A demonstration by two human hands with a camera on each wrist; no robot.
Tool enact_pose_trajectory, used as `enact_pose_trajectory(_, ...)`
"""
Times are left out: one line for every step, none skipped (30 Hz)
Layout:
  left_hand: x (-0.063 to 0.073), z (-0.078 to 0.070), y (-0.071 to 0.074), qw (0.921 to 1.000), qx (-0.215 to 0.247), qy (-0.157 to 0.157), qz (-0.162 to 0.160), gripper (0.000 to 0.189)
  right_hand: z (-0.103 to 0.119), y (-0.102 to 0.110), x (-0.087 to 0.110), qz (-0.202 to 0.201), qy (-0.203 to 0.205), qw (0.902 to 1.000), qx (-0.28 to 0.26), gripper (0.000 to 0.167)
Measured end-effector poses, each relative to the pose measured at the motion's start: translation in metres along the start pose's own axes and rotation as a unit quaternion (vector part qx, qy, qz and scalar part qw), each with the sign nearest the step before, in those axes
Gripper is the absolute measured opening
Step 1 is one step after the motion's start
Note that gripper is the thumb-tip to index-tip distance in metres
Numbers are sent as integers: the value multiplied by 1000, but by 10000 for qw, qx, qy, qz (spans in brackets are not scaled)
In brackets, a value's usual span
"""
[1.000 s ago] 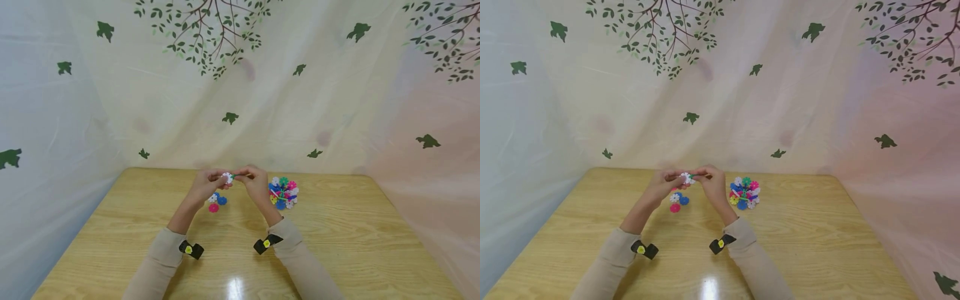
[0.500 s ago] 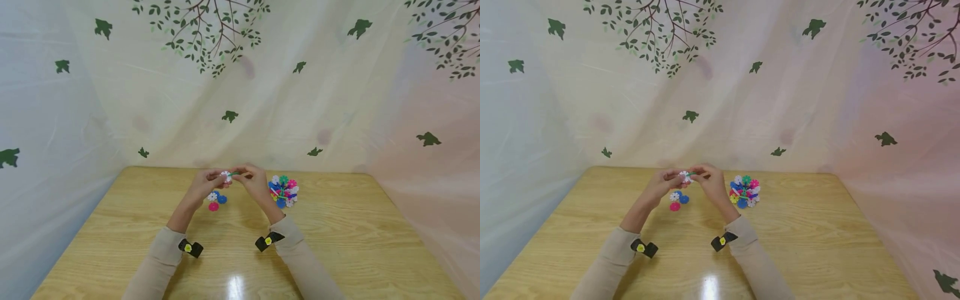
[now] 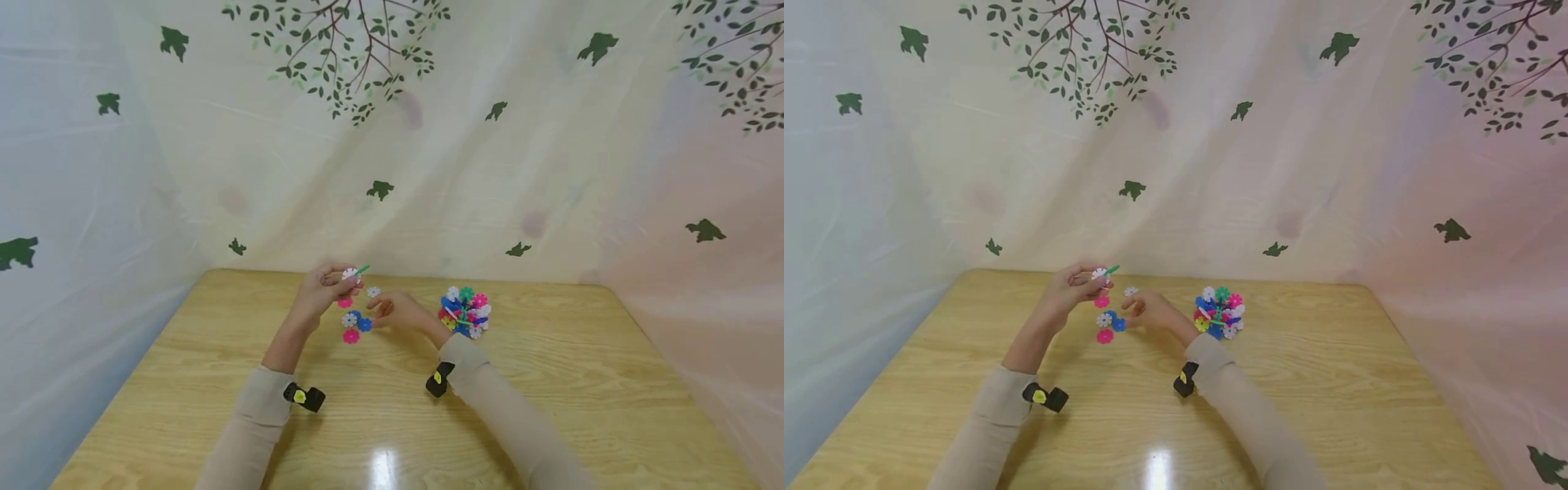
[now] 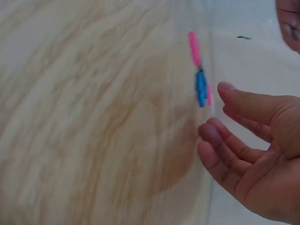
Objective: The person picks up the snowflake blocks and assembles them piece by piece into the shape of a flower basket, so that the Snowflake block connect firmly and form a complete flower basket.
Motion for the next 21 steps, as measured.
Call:
enact_pose_trajectory(0,0,0,10000,1,15,1,35,-3,-2,-3,124,-41,9999,51,36)
enact_pose_trajectory(0,0,0,10000,0,27,0,35,-5,-4,-5,211,-85,9997,75,36)
enact_pose_trajectory(0,0,0,10000,19,33,3,35,-6,-5,-7,279,-57,9995,120,35)
enact_pose_trajectory(0,1,0,10000,41,36,7,36,-7,-6,-9,327,-14,9993,152,35)
enact_pose_trajectory(-1,1,0,10000,47,37,10,36,-7,-7,-11,364,24,9991,207,35)
enact_pose_trajectory(-1,1,1,10000,55,41,8,36,-7,-8,-13,388,60,9989,268,34)
enact_pose_trajectory(0,1,1,10000,63,46,7,36,-7,-8,-14,396,94,9985,353,34)
enact_pose_trajectory(0,1,0,10000,64,54,3,36,-6,-9,-15,400,130,9982,437,33)
enact_pose_trajectory(0,1,1,10000,72,60,-2,36,-6,-9,-16,405,140,9978,512,31)
enact_pose_trajectory(0,1,1,9999,73,68,-8,36,-6,-10,-16,406,127,9976,546,30)
enact_pose_trajectory(1,0,0,9999,73,79,-13,35,-6,-10,-17,411,96,9974,582,28)
enact_pose_trajectory(1,0,0,9999,74,91,-12,35,-6,-10,-17,414,53,9974,585,26)
enact_pose_trajectory(2,0,0,9999,66,93,-4,35,-6,-10,-17,407,18,9974,601,25)
enact_pose_trajectory(2,0,1,9999,60,96,1,35,-6,-10,-17,397,-2,9975,592,23)
enact_pose_trajectory(2,0,1,9999,56,94,11,35,-6,-10,-16,389,-35,9976,577,22)
enact_pose_trajectory(2,0,1,9999,49,88,25,35,-6,-10,-16,370,-56,9979,533,21)
enact_pose_trajectory(2,0,1,10000,44,80,34,35,-6,-9,-14,340,-66,9982,491,21)
enact_pose_trajectory(3,0,1,10000,42,71,41,35,-7,-9,-13,302,-85,9986,416,21)
enact_pose_trajectory(3,0,1,10000,36,59,46,35,-7,-8,-12,251,-98,9991,341,21)
enact_pose_trajectory(3,0,1,10000,36,55,49,34,-8,-7,-10,184,-86,9995,246,21)
enact_pose_trajectory(3,0,1,10000,36,54,57,34,-9,-6,-8,110,-80,9998,136,21)
Point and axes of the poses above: each hand's wrist, its own x-axis away from the middle knuckle, its own y-axis out of the back of the hand, z = x × y, the point moved 5 cm from there along -x, towards the middle knuckle, and after that the axes turned 11 degrees about -x, right-handed, at the moved point
